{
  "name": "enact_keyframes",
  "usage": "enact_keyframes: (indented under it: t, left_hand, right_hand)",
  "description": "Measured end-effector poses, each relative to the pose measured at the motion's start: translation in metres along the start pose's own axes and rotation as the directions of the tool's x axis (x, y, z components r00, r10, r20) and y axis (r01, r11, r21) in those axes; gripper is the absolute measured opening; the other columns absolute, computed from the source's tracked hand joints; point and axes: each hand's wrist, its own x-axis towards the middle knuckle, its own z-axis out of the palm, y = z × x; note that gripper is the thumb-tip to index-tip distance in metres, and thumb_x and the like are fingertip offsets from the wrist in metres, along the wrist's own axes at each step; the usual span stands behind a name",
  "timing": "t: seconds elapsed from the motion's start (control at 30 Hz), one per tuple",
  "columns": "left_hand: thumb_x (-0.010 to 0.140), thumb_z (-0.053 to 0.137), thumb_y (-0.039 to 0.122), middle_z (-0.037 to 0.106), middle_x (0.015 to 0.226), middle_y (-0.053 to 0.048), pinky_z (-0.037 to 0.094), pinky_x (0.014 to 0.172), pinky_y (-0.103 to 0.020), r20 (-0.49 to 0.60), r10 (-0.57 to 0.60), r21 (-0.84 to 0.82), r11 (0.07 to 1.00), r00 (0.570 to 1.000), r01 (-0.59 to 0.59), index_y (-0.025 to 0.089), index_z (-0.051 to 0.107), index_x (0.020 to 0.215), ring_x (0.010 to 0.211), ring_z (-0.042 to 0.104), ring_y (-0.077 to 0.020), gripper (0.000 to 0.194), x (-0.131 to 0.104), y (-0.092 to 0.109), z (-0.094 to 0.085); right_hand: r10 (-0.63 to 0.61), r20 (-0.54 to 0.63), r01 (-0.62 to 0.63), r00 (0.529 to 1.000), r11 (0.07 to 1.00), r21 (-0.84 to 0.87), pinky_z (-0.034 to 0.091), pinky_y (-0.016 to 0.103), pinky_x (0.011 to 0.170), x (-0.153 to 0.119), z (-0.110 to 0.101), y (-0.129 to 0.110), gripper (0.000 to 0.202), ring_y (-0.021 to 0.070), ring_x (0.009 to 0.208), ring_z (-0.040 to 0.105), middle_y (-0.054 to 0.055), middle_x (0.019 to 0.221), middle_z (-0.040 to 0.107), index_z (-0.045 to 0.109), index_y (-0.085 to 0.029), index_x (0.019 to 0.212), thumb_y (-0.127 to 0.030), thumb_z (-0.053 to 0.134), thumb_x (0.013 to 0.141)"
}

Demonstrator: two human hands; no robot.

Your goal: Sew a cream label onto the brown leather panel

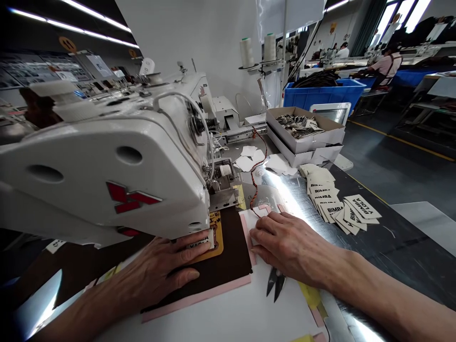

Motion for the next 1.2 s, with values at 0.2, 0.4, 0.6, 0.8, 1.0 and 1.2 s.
enact_keyframes:
  t: [0.2,0.4,0.6,0.8,1.0,1.2]
  left_hand:
    - [0.107,0.062,0.035,0.049,0.163,0.003,0.043,0.113,-0.040,-0.007,0.008,0.015,1.000,1.000,-0.008,0.037,0.046,0.158,0.133,0.062,-0.0254,0.054,0.000,0.003,-0.001]
    - [0.112,0.048,0.043,0.078,0.118,-0.004,0.054,0.089,-0.036,-0.041,-0.031,-0.014,0.999,0.999,0.031,0.036,0.047,0.159,0.094,0.074,-0.0229,0.047,0.006,-0.003,0.000]
    - [0.114,0.036,0.046,0.063,0.060,0.001,0.047,0.061,-0.030,-0.043,-0.060,0.035,0.997,0.997,0.062,0.031,0.054,0.155,0.055,0.061,-0.0216,0.047,0.011,-0.010,-0.003]
    - [0.115,0.034,0.044,0.065,0.061,0.000,0.046,0.061,-0.030,-0.054,-0.063,0.038,0.997,0.997,0.065,0.027,0.061,0.148,0.058,0.064,-0.0222,0.047,0.009,-0.012,-0.002]
    - [0.112,0.043,0.042,0.077,0.091,-0.005,0.057,0.082,-0.032,-0.137,-0.101,0.041,0.993,0.985,0.108,0.027,0.059,0.150,0.083,0.073,-0.0228,0.044,0.004,-0.002,-0.004]
    - [0.107,0.053,0.044,0.074,0.130,-0.008,0.059,0.101,-0.041,-0.188,-0.148,0.073,0.984,0.971,0.164,0.029,0.060,0.150,0.118,0.070,-0.0288,0.045,-0.020,-0.005,-0.003]
  right_hand:
    - [0.019,-0.012,-0.020,1.000,1.000,-0.017,0.055,0.048,0.098,-0.002,0.002,0.003,0.025,0.0269,0.108,0.068,0.010,0.110,0.070,0.068,-0.020,0.121,-0.033,0.049,0.112]
    - [0.014,0.027,-0.014,1.000,1.000,-0.015,0.057,0.048,0.094,-0.001,-0.001,0.008,0.027,0.0278,0.109,0.067,0.013,0.116,0.069,0.068,-0.018,0.118,-0.033,0.047,0.112]
    - [0.015,0.009,-0.015,1.000,1.000,-0.025,0.058,0.048,0.094,-0.004,0.001,0.014,0.023,0.0273,0.107,0.066,0.012,0.119,0.069,0.068,-0.018,0.116,-0.032,0.051,0.111]
    - [0.035,-0.014,-0.035,0.999,0.999,-0.019,0.056,0.047,0.091,-0.004,0.002,0.015,0.021,0.0264,0.103,0.068,0.010,0.115,0.070,0.068,-0.019,0.116,-0.032,0.053,0.110]
    - [0.033,-0.061,-0.036,0.998,0.999,-0.039,0.054,0.045,0.090,-0.006,-0.001,0.014,0.020,0.0256,0.100,0.068,0.009,0.110,0.071,0.069,-0.021,0.116,-0.032,0.054,0.110]
    - [0.047,-0.039,-0.049,0.998,0.998,-0.027,0.053,0.047,0.093,-0.011,-0.002,0.013,0.020,0.0270,0.103,0.067,0.010,0.110,0.070,0.068,-0.020,0.116,-0.032,0.054,0.110]
